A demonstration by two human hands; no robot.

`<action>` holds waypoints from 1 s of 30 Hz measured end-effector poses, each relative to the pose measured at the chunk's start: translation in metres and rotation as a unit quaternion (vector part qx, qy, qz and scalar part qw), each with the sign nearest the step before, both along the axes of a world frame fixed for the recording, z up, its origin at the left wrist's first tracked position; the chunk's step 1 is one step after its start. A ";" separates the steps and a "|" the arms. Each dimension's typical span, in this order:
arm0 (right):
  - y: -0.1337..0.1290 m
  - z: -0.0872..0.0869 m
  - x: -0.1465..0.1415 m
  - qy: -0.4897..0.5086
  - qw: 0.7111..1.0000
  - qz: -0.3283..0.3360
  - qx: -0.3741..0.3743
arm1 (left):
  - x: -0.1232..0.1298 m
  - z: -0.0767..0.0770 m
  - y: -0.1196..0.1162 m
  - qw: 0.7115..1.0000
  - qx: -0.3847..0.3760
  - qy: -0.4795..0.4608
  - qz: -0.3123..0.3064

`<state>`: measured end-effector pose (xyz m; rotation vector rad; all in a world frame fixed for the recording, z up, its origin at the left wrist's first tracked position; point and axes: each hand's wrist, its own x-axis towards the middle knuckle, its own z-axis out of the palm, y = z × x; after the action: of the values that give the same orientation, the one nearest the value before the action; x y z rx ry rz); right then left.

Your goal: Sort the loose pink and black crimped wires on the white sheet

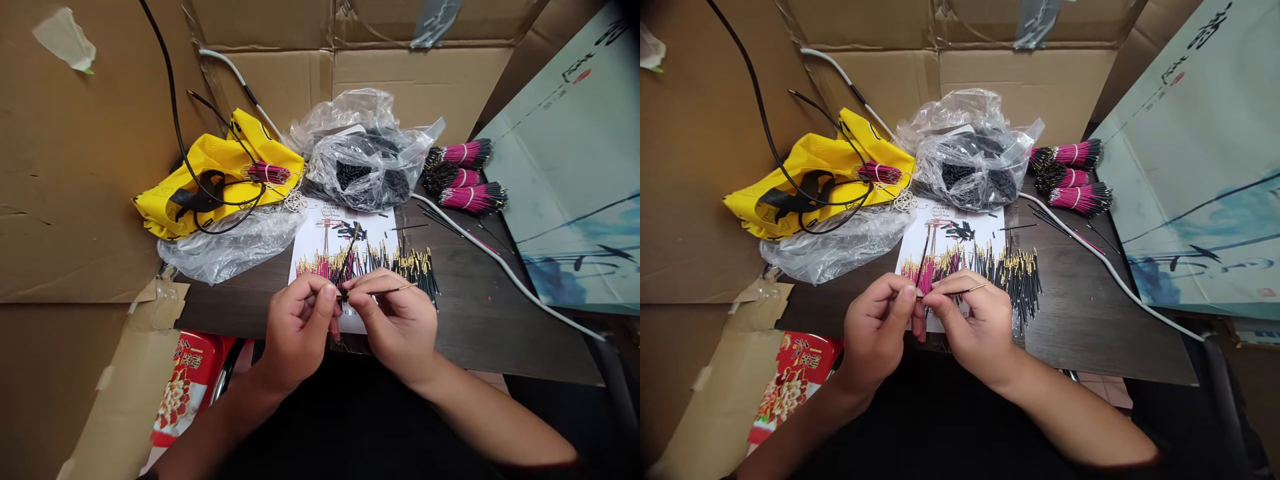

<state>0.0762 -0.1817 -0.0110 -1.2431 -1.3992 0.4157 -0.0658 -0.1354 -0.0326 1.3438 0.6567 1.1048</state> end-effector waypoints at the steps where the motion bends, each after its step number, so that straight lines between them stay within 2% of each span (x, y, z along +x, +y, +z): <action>1: 0.000 0.000 0.001 -0.007 1.000 -0.001 0.006 | -0.001 0.001 0.001 1.000 0.000 0.013 -0.003; 4: 0.002 0.003 0.007 -0.006 0.999 0.018 -0.034 | -0.010 0.005 0.010 0.996 0.033 0.070 -0.044; 8: 0.009 0.011 0.017 0.041 0.982 0.105 -0.150 | -0.024 0.010 0.027 0.979 0.081 0.116 -0.144; 12: 0.013 0.016 0.019 0.067 0.970 0.167 -0.164 | -0.025 0.015 0.040 0.952 0.032 0.112 -0.284; 14: 0.013 0.019 0.019 0.058 0.970 0.172 -0.161 | -0.022 0.018 0.044 0.939 0.032 0.111 -0.324; 23: 0.009 0.025 0.017 0.055 0.967 0.175 -0.179 | -0.019 0.023 0.044 0.939 0.030 0.089 -0.331; 25: 0.008 0.022 0.016 0.047 0.971 0.157 -0.176 | -0.018 0.022 0.042 0.940 0.007 0.079 -0.331; 27: 0.007 0.019 0.015 -0.005 0.985 0.099 -0.142 | -0.018 0.022 0.039 0.943 -0.025 0.068 -0.324; 30: 0.005 0.013 0.016 -0.121 0.992 -0.035 -0.017 | -0.016 0.020 0.034 0.946 -0.083 0.060 -0.307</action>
<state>0.0921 -0.1767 0.0018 -1.4019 -1.5526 0.2454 -0.0814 -0.1015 -0.0124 1.3452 0.3609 0.4573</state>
